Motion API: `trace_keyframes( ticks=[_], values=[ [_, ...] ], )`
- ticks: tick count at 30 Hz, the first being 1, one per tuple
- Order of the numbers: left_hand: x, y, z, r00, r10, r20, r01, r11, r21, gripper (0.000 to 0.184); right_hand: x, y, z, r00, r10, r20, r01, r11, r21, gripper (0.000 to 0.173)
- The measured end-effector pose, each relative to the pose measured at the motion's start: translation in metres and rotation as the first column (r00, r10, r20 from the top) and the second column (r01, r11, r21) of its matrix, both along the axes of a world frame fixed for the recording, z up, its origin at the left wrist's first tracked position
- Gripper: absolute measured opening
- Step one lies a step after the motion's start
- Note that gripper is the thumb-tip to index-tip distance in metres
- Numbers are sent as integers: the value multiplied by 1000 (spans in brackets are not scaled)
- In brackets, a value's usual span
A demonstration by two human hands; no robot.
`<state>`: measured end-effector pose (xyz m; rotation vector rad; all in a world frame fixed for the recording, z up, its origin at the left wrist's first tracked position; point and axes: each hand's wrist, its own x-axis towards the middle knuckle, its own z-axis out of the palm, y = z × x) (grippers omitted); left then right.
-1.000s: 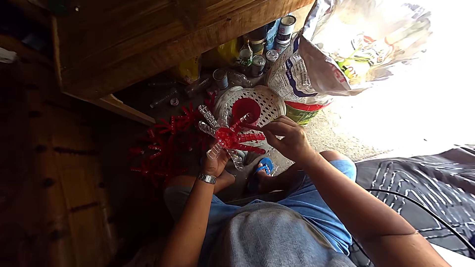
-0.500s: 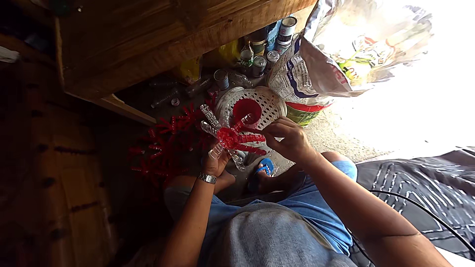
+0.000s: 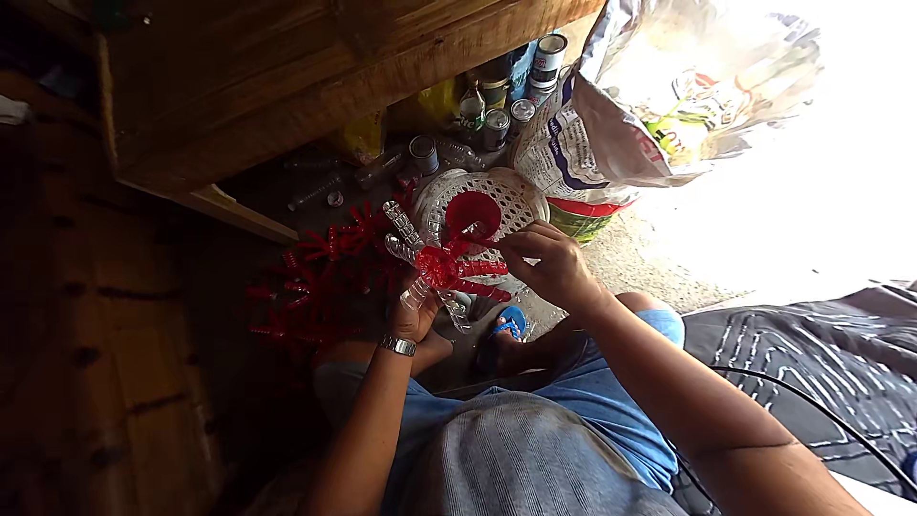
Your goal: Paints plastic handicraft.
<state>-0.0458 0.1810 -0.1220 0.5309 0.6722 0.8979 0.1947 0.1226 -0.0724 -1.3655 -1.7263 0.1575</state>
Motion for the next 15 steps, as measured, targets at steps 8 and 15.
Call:
trace_keyframes(
  ticks=[8,15],
  values=[
    [0,0,-3,1000,-5,15,5,1000,4,30,0,-4,6,1000,-17,-7,17,1000,23,13],
    [-1,1,-2,1000,-10,12,10,1000,3,29,0,-4,0,1000,-1,-14,1,1000,-4,14]
  ],
)
